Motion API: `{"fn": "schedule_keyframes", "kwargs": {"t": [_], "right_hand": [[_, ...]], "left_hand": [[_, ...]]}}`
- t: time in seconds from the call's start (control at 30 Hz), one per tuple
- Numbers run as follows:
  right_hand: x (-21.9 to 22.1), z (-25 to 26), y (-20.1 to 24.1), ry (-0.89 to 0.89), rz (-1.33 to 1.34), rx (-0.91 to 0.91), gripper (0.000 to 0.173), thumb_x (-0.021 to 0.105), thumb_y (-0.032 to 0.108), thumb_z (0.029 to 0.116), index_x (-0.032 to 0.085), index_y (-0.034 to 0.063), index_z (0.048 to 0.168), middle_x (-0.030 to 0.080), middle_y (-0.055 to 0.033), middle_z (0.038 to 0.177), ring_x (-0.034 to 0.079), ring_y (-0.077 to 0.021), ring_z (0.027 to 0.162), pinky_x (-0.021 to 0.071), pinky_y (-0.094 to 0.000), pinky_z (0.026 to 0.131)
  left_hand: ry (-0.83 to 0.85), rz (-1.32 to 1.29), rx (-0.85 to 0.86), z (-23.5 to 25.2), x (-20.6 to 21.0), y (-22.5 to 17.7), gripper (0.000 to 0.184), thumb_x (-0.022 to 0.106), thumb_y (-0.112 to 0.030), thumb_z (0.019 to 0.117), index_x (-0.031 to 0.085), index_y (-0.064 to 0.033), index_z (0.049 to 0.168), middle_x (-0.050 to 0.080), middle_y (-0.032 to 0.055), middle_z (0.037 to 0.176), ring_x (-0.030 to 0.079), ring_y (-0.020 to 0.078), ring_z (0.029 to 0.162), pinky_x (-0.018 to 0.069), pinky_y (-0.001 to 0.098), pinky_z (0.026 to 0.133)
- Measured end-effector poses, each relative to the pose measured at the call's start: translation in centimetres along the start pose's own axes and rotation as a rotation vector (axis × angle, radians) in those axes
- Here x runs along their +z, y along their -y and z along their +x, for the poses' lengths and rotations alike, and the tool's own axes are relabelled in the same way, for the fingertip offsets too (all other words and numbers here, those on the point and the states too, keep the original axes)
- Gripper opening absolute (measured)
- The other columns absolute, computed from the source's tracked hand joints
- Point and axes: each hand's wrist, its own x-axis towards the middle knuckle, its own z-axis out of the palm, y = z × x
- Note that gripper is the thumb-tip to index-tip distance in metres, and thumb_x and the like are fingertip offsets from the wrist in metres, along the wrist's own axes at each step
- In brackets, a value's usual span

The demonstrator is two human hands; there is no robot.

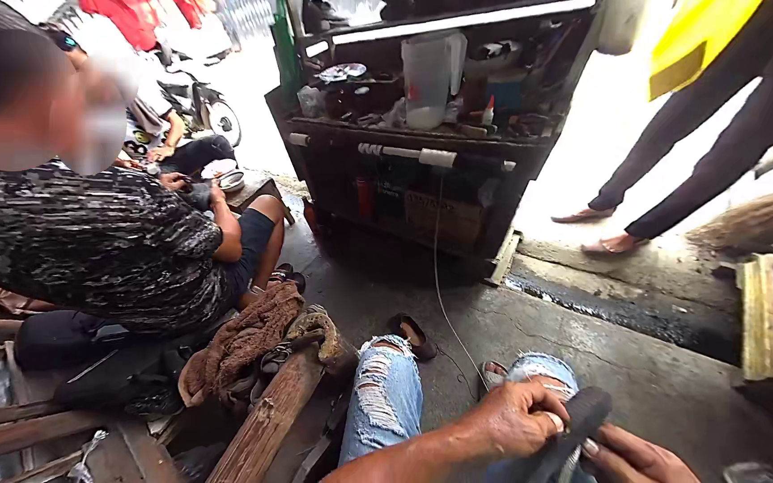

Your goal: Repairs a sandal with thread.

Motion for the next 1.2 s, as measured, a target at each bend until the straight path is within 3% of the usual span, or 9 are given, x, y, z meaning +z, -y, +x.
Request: {"fn": "schedule_keyframes", "kwargs": {"t": [0.13,0.27,0.47,0.63,0.73,0.87,0.93,1.07,1.2], "right_hand": [[0.7,0.1,-0.4,-0.098,-0.025,-0.027,0.020,0.054,0.025,0.0992,0.069,0.0135,0.092,0.064,0.0072,0.070,0.056,-0.0011,0.053,0.0480,-0.0191,0.048],[0.7,0.0,0.9,-0.072,-0.094,-0.015,0.022,0.052,0.022,0.1033,0.068,0.0095,0.095,0.060,0.0077,0.073,0.055,0.0034,0.061,0.0475,-0.0157,0.058],[1.9,-0.6,-0.4,-0.200,-0.089,-0.113,0.016,0.055,0.012,0.1032,0.070,0.0079,0.100,0.063,0.0036,0.079,0.054,-0.0012,0.061,0.0492,-0.0202,0.057],[0.7,-0.5,0.9,-0.051,0.002,0.034,0.017,0.050,0.013,0.1071,0.066,0.0068,0.104,0.062,-0.0016,0.075,0.057,-0.0084,0.056,0.0516,-0.0244,0.051],[1.7,-0.2,0.6,-0.147,0.025,-0.029,0.017,0.052,0.008,0.1047,0.067,0.0044,0.098,0.061,-0.0017,0.074,0.055,-0.0076,0.056,0.0485,-0.0228,0.050],[2.5,-0.7,-1.9,-0.367,-0.007,0.066,0.019,0.050,0.014,0.1076,0.067,0.0054,0.109,0.062,-0.0001,0.080,0.052,-0.0045,0.061,0.0473,-0.0225,0.058],[2.1,-0.9,-2.6,-0.444,0.000,0.125,0.020,0.050,0.017,0.1083,0.067,0.0071,0.109,0.059,0.0006,0.075,0.051,-0.0054,0.057,0.0456,-0.0230,0.054],[2.2,-1.4,-2.6,-0.385,0.077,0.161,0.021,0.048,0.021,0.1095,0.064,0.0069,0.109,0.056,-0.0016,0.069,0.053,-0.0099,0.053,0.0471,-0.0256,0.049],[2.1,-1.3,-1.6,-0.278,0.174,0.112,0.017,0.051,0.020,0.1083,0.061,0.0066,0.106,0.059,-0.0021,0.070,0.056,-0.0097,0.054,0.0493,-0.0234,0.049]], "left_hand": [[0.143,0.027,0.033,0.0,-1.0,-0.5,0.022,0.053,0.001,0.0953,0.062,0.0078,0.115,0.063,0.0102,0.094,0.057,0.0107,0.077,0.0507,0.0287,0.073],[0.103,0.004,-0.090,-0.2,-1.3,-0.4,0.022,0.053,-0.001,0.0966,0.063,0.0004,0.116,0.059,0.0021,0.083,0.053,0.0057,0.068,0.0459,0.0226,0.062],[0.048,0.093,0.002,-0.6,-0.4,0.6,0.017,0.053,-0.004,0.1010,0.066,-0.0046,0.112,0.068,0.0058,0.091,0.063,0.0119,0.070,0.0537,0.0270,0.059],[-0.042,0.240,0.071,-1.0,0.4,0.4,0.024,0.074,-0.028,0.0924,0.070,-0.0103,0.108,0.065,-0.0012,0.084,0.059,0.0077,0.064,0.0521,0.0234,0.056],[-0.104,0.298,0.077,-1.1,0.8,0.6,0.030,0.082,-0.027,0.0855,0.069,-0.0108,0.106,0.062,-0.0018,0.083,0.054,0.0065,0.063,0.0471,0.0210,0.054],[-0.163,0.345,0.062,-1.4,0.5,0.5,0.024,0.078,-0.021,0.0879,0.068,-0.0117,0.108,0.062,-0.0015,0.087,0.055,0.0059,0.064,0.0470,0.0202,0.054],[-0.173,0.324,0.051,-1.1,-0.1,0.6,0.023,0.077,-0.019,0.0877,0.069,-0.0122,0.107,0.064,-0.0017,0.089,0.057,0.0056,0.065,0.0484,0.0203,0.055],[-0.083,0.138,-0.002,-0.9,-1.0,0.7,0.025,0.075,-0.015,0.0900,0.067,-0.0101,0.113,0.066,0.0015,0.086,0.062,0.0112,0.066,0.0544,0.0238,0.056],[-0.028,-0.021,-0.041,-0.9,-2.0,1.1,0.023,0.070,-0.015,0.0933,0.067,-0.0075,0.115,0.068,0.0057,0.095,0.066,0.0138,0.075,0.0574,0.0256,0.063]]}}
